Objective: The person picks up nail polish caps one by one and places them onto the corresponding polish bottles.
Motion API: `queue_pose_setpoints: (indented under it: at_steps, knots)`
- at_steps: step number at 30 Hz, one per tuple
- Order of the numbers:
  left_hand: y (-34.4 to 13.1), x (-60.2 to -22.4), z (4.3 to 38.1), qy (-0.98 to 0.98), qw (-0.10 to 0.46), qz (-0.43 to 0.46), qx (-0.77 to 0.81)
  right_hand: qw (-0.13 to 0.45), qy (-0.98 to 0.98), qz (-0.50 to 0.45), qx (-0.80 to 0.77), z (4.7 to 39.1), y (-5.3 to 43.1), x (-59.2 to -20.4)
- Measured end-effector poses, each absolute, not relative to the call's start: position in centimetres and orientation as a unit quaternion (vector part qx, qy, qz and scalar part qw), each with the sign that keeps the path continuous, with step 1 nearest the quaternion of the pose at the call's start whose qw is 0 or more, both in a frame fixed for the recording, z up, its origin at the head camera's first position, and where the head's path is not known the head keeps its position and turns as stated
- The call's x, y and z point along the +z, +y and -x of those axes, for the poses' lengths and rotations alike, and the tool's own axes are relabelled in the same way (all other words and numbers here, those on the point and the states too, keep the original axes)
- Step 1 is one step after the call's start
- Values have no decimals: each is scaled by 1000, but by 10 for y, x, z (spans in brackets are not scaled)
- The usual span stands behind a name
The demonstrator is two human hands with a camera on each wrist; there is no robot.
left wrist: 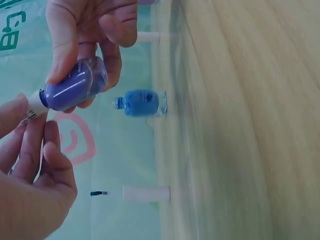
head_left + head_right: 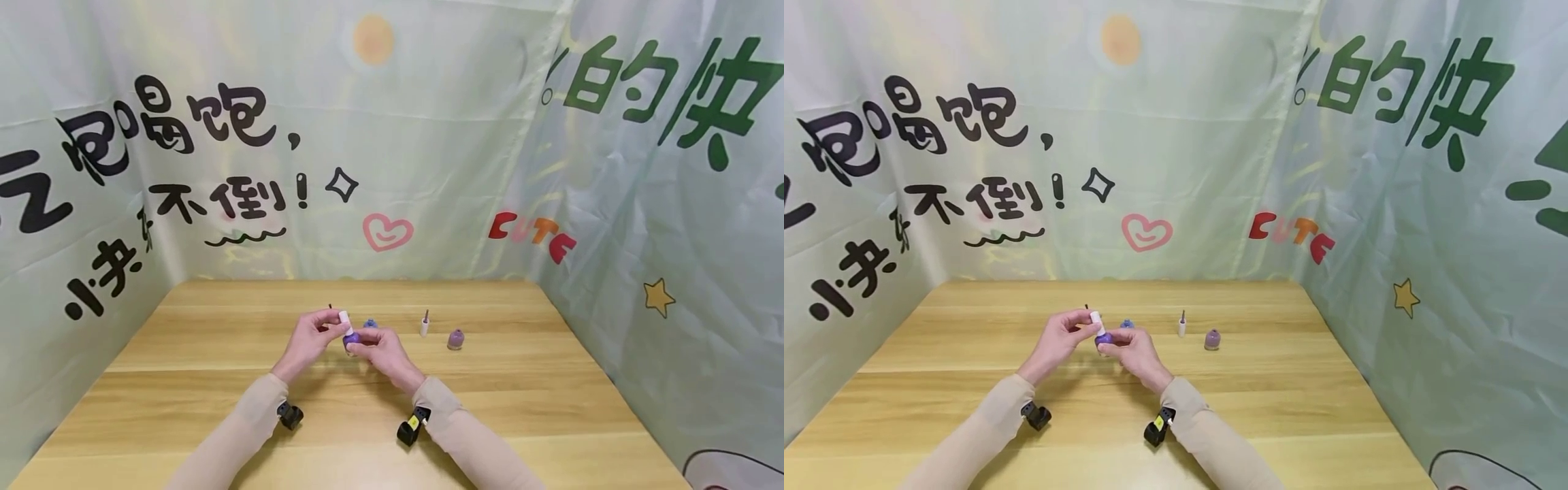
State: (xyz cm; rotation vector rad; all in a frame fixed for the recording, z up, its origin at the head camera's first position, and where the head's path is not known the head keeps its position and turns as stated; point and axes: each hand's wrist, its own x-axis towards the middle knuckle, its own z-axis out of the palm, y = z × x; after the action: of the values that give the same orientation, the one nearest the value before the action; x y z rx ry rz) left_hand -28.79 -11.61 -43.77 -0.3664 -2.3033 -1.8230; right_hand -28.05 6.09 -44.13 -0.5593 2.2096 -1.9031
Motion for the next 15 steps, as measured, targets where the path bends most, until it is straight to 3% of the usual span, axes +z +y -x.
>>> queue_pose_setpoints:
  at_steps: [4,9,15]
  knots:
    - [-119,-434,286,-774,60,139,-614,86,737,196,-641,273,61,-432]
    - [-119,-429,281,-759,31,151,-632,82,734,186,-648,284,60,-450]
    - [-115,-438,289,-761,91,126,-630,77,741,186,-640,286,61,-456]
